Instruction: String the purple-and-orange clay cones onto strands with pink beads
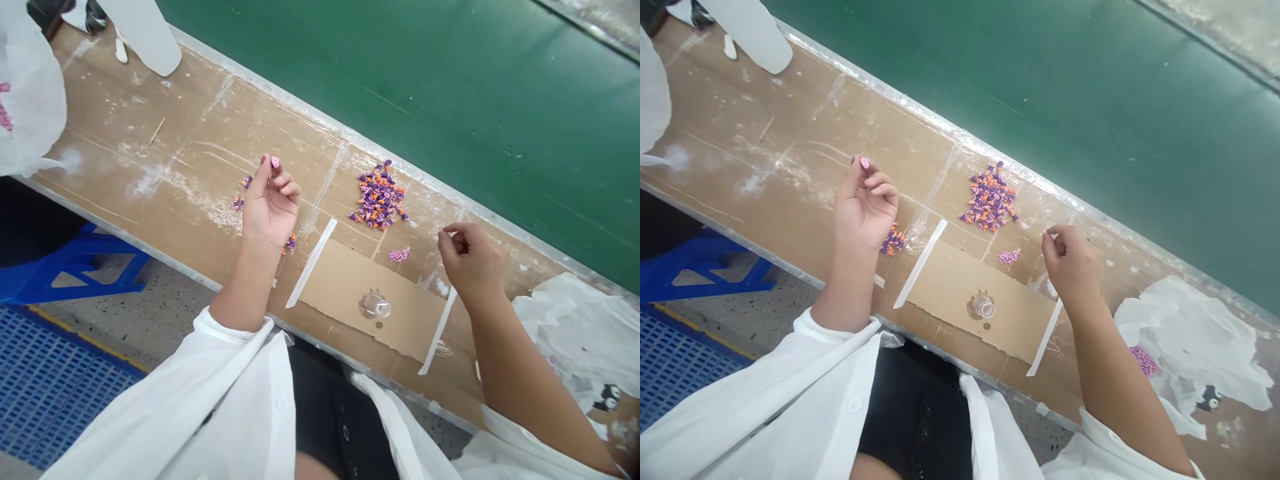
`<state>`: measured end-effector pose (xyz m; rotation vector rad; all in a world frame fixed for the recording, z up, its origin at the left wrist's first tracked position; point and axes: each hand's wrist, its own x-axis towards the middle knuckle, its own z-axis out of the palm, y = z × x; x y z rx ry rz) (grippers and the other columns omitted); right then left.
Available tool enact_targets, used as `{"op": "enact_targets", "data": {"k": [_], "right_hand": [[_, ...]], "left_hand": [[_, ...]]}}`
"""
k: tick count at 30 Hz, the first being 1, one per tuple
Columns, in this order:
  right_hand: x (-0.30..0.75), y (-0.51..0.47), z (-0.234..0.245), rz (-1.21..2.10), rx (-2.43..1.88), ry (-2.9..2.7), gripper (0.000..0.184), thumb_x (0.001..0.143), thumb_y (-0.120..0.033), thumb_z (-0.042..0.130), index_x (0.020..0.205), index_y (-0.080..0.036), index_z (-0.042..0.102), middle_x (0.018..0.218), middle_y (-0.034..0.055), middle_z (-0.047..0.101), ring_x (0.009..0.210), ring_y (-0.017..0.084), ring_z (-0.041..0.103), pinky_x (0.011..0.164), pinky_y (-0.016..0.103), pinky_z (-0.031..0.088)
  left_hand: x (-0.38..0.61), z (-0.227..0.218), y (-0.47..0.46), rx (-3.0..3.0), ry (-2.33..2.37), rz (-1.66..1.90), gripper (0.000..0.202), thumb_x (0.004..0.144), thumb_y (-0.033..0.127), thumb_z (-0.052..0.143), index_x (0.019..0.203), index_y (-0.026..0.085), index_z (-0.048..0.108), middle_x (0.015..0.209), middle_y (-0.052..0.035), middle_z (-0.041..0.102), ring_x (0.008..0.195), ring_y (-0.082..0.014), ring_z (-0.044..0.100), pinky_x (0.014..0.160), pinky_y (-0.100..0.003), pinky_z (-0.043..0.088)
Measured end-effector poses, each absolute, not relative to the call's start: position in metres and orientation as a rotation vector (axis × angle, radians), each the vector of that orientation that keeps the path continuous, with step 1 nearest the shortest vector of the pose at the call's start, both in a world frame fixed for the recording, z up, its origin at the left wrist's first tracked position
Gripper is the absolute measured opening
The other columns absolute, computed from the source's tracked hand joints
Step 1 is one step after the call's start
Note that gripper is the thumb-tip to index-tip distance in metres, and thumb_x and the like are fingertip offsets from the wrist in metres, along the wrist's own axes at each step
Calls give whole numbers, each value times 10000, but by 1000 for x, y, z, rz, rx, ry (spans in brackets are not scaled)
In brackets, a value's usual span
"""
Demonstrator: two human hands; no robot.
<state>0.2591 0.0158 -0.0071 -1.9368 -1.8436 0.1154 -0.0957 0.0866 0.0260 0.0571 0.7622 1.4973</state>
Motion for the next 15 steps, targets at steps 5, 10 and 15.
{"op": "enact_targets", "data": {"k": [5,10,15], "right_hand": [[279,14,-14,146,-2017,-1868,298,865,-518,604,729,-258,549,637,-4,555,579,183,503,596,334,372],[279,28,-30,241,-2000,-1943,225,876,-430,564,908,-240,680,843,50,704,662,191,589,672,356,435],[262,51,-41,231,-2074,-2004,200,871,-353,586,944,-228,723,991,89,752,763,222,642,671,359,416]], "left_hand": [[-87,17,83,100,721,1418,193,953,193,685,768,241,711,804,58,720,588,-3,544,567,-119,505],[-81,24,81,67,731,1374,226,976,180,646,758,219,690,774,47,703,561,-1,519,543,-115,484],[-74,38,80,-24,743,1302,322,1032,142,536,735,189,649,707,44,647,519,9,479,515,-90,449]]}}
